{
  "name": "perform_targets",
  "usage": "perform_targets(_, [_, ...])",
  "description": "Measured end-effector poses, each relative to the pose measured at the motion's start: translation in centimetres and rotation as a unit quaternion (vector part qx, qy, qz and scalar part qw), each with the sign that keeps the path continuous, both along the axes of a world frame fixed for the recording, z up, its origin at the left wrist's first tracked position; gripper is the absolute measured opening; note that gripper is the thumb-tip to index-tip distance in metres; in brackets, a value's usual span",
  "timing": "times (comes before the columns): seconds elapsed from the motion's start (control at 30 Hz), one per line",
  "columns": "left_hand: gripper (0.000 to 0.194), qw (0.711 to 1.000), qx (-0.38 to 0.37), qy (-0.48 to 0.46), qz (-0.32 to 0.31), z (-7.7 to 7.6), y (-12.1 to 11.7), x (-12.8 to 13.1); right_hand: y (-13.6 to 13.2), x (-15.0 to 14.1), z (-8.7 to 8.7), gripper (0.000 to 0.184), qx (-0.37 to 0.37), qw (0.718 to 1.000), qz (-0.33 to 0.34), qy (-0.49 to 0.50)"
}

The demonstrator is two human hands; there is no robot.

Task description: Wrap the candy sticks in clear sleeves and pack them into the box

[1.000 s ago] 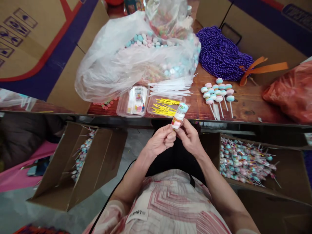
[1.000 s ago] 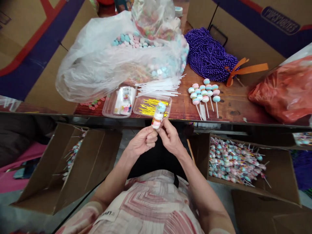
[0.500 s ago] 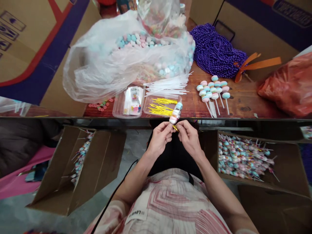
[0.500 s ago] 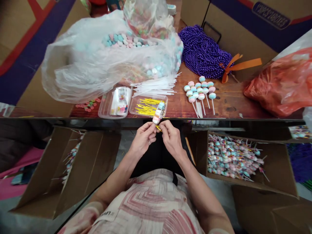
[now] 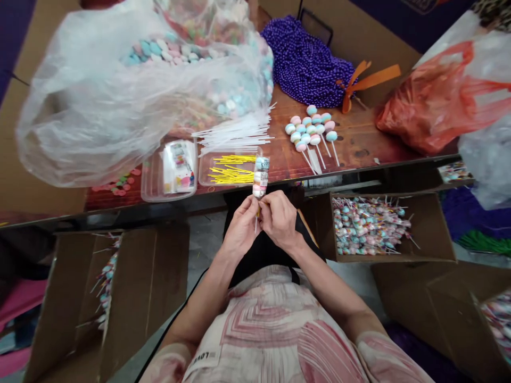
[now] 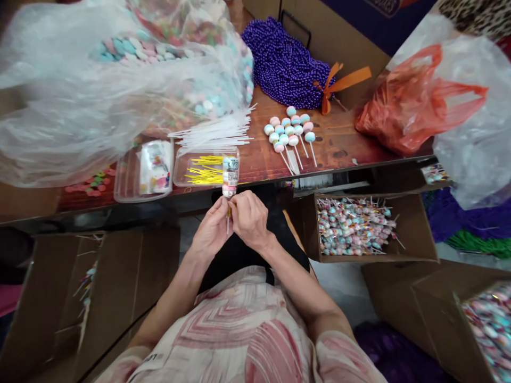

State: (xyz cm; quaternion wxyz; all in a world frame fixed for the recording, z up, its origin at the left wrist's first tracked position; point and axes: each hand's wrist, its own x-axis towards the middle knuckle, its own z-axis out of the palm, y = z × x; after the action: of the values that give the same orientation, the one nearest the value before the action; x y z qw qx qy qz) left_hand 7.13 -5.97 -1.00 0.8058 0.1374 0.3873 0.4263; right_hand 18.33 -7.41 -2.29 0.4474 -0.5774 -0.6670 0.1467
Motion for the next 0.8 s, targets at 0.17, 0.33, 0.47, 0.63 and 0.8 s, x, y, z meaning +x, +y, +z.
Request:
perform_targets(0.17, [0.045,0.995,0.097,0.016,-0.034,-0.7,0.2,0.6,-1.5,1.5,0.6,0.018,-0.091,0.979,-0.017,0.181])
perform_targets(0.33, [0.058,0.962,0.205,0.167,-0.072,-1.1,-0.6,1.9,-2.9,4.2,1.4,0.017,-0.074,0.979,-0.065,0.181])
perform_targets(0.47, [0.050,0.969,0.146,0.150,-0.133,-1.0,-1.0,3.6,-4.1,5.1,1.5,0.016,-0.041,0.982,-0.079,0.169])
perform_targets(0.63, [0.030,0.978,0.115,0.107,-0.141,-1.2,-1.7,6.1,-7.0,7.3,0.3,0.023,-0.182,0.943,-0.115,0.254])
perform_targets(0.8, [0.021,0.912,0.316,0.199,-0.168,-2.9,-2.5,9.1,-9.6,9.8,-2.6,0.025,-0.238,0.888,-0.159,0.361])
